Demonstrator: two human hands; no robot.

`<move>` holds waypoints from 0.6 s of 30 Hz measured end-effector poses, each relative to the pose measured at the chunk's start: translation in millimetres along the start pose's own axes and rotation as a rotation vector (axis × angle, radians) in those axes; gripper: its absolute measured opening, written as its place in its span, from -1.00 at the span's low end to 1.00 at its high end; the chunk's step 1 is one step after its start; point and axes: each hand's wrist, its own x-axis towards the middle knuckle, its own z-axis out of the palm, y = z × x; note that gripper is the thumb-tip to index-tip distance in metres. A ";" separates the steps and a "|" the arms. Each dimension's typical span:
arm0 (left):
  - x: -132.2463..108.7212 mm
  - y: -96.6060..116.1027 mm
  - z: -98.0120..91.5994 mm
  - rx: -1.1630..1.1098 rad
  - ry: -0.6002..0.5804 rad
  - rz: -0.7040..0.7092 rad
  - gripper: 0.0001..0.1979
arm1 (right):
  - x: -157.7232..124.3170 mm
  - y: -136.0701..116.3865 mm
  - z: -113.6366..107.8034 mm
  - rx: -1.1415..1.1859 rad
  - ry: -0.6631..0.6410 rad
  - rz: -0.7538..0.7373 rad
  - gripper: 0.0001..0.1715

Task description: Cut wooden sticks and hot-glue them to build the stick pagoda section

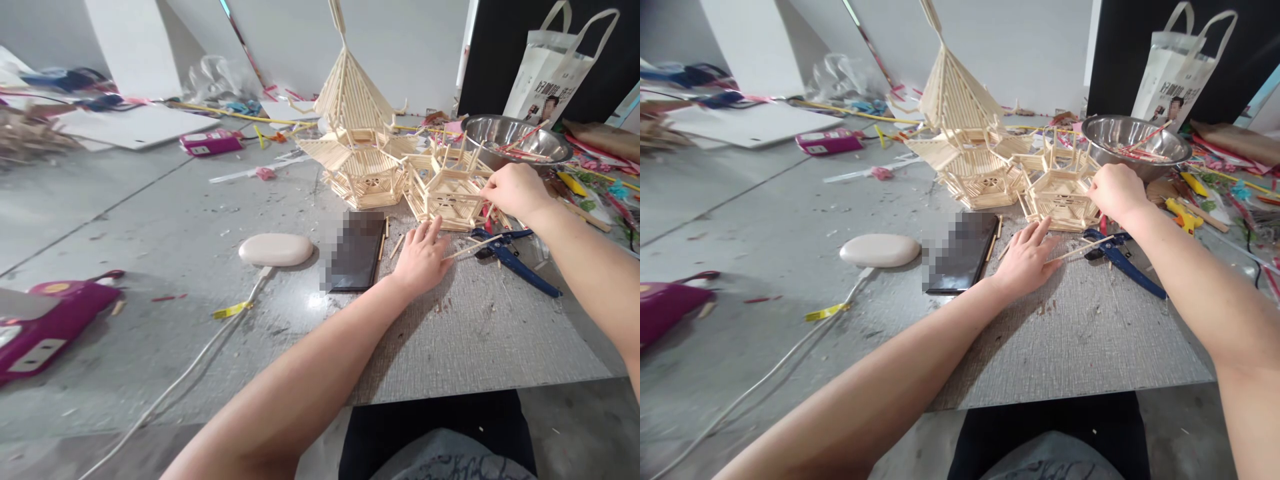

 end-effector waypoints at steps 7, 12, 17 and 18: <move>0.7 0.5 -1.7 -0.001 -0.014 0.001 -0.57 | -0.8 0.9 -0.8 -0.016 -0.007 -0.025 -0.77; 0.8 -0.2 -1.9 0.006 -0.019 0.003 -0.56 | 0.1 4.2 0.7 0.020 -0.004 -0.038 -0.77; 1.1 0.1 0.2 -0.021 0.046 0.010 -0.56 | -5.0 6.8 -3.2 0.083 0.062 -0.067 -0.76; 1.3 0.4 0.0 -0.030 0.077 0.009 -0.55 | -8.3 7.0 -5.0 0.101 0.096 -0.069 -0.75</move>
